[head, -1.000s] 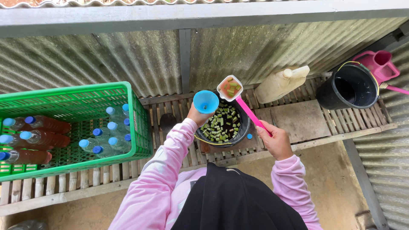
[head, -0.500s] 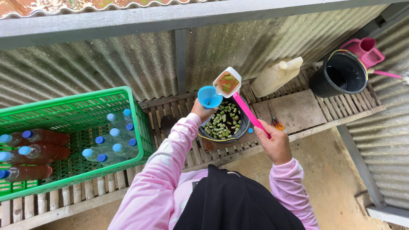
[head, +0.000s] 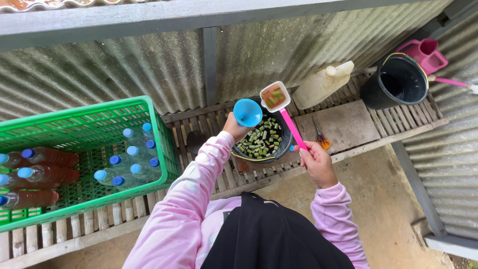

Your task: The person uses a pink scoop to transfer chopped green vegetables from a black bucket into a clear plastic bottle through a blue funnel. After filling, the person screws on a blue cap and places the bottle into a green crate. The person repeats the process with a second bottle.

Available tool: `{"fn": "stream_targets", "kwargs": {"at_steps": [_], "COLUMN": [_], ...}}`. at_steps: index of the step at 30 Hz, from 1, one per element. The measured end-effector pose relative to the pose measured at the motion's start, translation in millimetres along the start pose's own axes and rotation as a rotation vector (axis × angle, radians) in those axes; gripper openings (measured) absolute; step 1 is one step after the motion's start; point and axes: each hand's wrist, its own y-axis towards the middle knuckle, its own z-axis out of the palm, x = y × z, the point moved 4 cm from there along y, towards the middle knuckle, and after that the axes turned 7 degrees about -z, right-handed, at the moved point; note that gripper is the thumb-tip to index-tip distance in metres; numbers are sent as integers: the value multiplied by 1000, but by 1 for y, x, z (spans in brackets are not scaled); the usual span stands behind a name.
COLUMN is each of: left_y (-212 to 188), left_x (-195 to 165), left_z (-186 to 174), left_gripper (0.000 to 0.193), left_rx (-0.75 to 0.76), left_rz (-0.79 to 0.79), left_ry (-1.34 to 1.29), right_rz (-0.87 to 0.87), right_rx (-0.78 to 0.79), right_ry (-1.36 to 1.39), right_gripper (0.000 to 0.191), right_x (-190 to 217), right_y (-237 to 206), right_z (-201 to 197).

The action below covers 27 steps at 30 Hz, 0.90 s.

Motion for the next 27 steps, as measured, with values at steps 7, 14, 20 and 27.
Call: {"fn": "stream_targets", "kwargs": {"at_steps": [7,14,20,27], "left_y": [-1,12,21,20], "left_x": [-9,4,18,30], "left_z": [5,27,42,44], "left_gripper": [32,37,37,39], "left_rx": [-36,-54,-51,-30], "left_rz": [68,33,3,-226], "left_ry": [-106,-75,-38,-113], "right_rz": [126,266,152,171], "right_rx": [-73,90,134,-10], "right_ry": [-14,-230,-443,-599], "right_gripper": [28,28,28,30], "right_x": [-61,-100,-115,-80], "right_y": [50,82,95,78], "right_z": [-15,-11,-21,-41]}}
